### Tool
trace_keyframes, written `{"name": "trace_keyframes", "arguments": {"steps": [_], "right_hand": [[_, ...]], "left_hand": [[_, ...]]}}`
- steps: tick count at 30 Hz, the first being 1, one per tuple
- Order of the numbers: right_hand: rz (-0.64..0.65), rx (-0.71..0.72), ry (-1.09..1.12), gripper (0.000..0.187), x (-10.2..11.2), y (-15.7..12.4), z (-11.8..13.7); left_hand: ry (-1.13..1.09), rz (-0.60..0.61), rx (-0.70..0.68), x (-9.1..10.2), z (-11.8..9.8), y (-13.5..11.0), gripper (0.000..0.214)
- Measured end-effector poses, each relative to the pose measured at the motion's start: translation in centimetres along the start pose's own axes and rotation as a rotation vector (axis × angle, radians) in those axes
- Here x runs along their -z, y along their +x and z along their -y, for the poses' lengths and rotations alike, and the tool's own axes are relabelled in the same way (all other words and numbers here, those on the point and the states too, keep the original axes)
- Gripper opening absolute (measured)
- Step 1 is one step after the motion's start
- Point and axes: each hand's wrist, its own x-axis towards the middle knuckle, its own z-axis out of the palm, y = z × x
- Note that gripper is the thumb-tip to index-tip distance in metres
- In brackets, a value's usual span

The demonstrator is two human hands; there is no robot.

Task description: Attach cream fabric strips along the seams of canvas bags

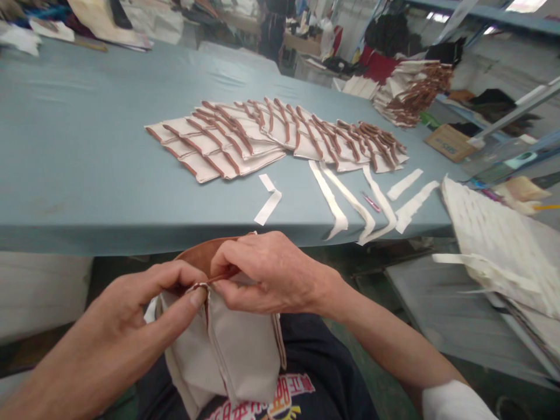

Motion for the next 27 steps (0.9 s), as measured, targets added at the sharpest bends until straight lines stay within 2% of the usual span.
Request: {"name": "trace_keyframes", "arguments": {"steps": [6,9,12,20,23,27], "right_hand": [[-0.061,0.126,-0.167,0.020,0.4,-0.5,-0.2],[-0.004,0.160,-0.255,0.027,0.7,-0.7,-0.2],[0.058,0.132,-0.287,0.032,1.1,-0.7,0.1],[0.214,0.158,-0.402,0.032,2.7,-0.1,1.4],[0.180,0.174,-0.435,0.034,2.4,-0.1,1.4],[0.045,0.148,-0.444,0.032,1.2,-0.3,1.2]], "left_hand": [[-0.047,-0.014,0.117,-0.6,-0.5,0.2,0.036],[-0.046,0.016,0.145,-0.6,-0.3,0.0,0.038],[-0.052,0.044,0.130,-0.7,-0.1,-0.2,0.036],[-0.038,-0.005,0.052,-0.6,-1.4,0.6,0.029],[-0.039,0.019,0.058,-0.6,-1.6,0.8,0.031],[-0.034,0.016,0.044,-0.6,-2.0,1.2,0.029]]}}
